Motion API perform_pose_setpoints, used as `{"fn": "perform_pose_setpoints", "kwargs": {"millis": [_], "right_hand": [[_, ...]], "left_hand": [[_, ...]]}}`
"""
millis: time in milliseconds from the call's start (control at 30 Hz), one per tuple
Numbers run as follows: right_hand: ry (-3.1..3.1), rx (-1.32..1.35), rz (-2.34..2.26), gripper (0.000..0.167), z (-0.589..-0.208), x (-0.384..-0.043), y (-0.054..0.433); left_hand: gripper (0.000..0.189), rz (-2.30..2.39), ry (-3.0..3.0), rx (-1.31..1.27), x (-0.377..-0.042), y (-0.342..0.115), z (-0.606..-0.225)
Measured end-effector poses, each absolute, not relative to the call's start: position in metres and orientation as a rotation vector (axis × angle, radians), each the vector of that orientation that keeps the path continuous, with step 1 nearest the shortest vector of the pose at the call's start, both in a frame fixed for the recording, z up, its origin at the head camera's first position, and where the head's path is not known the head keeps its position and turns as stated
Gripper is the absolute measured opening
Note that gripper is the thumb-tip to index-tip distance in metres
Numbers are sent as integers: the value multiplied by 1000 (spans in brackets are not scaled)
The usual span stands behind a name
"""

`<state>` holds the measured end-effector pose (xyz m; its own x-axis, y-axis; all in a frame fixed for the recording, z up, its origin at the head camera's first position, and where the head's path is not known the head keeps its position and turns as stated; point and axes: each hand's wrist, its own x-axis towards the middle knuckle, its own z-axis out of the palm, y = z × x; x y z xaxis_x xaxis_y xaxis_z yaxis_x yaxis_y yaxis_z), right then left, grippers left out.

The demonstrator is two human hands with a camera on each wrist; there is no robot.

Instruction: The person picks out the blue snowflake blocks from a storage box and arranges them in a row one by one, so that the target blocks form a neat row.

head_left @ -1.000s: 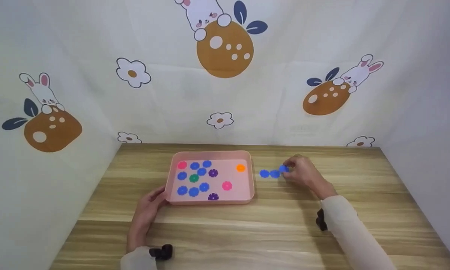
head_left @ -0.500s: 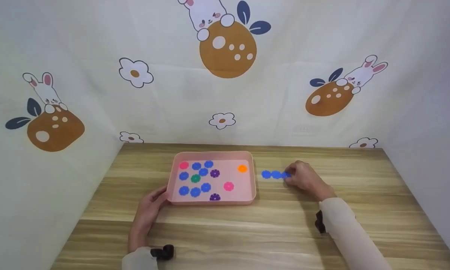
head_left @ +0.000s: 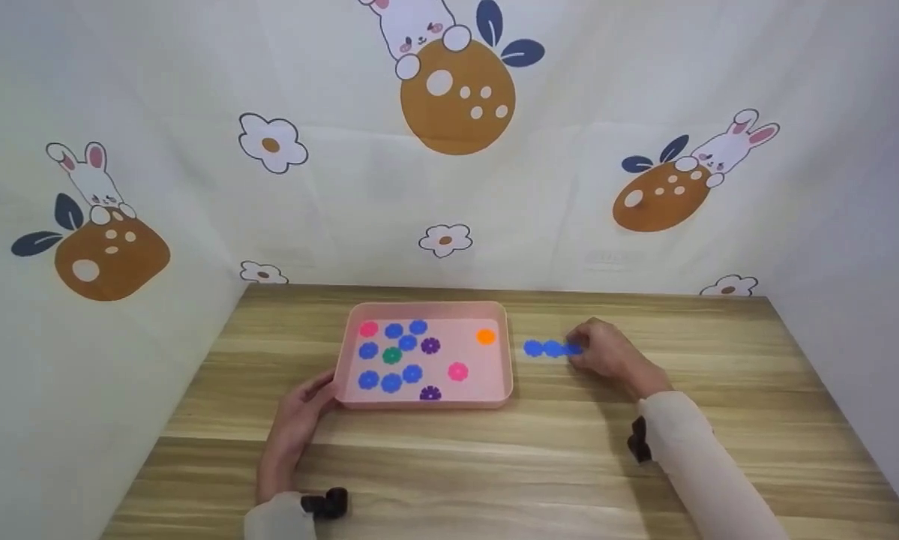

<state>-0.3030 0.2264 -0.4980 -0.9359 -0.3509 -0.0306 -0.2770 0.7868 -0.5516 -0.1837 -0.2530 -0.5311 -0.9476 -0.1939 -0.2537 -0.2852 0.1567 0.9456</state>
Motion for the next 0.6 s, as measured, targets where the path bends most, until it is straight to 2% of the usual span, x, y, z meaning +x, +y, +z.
{"fn": "perform_pose_setpoints", "kwargs": {"millis": [200,600], "right_hand": [[2812,-463,-848,29,-497,-303,227],[2846,-509,-856,34,-498,-304,222]], "left_hand": [[45,2005,2353,-448,-183,-252,-531],[47,1948,2365,-447,-183,-253,-530]]}}
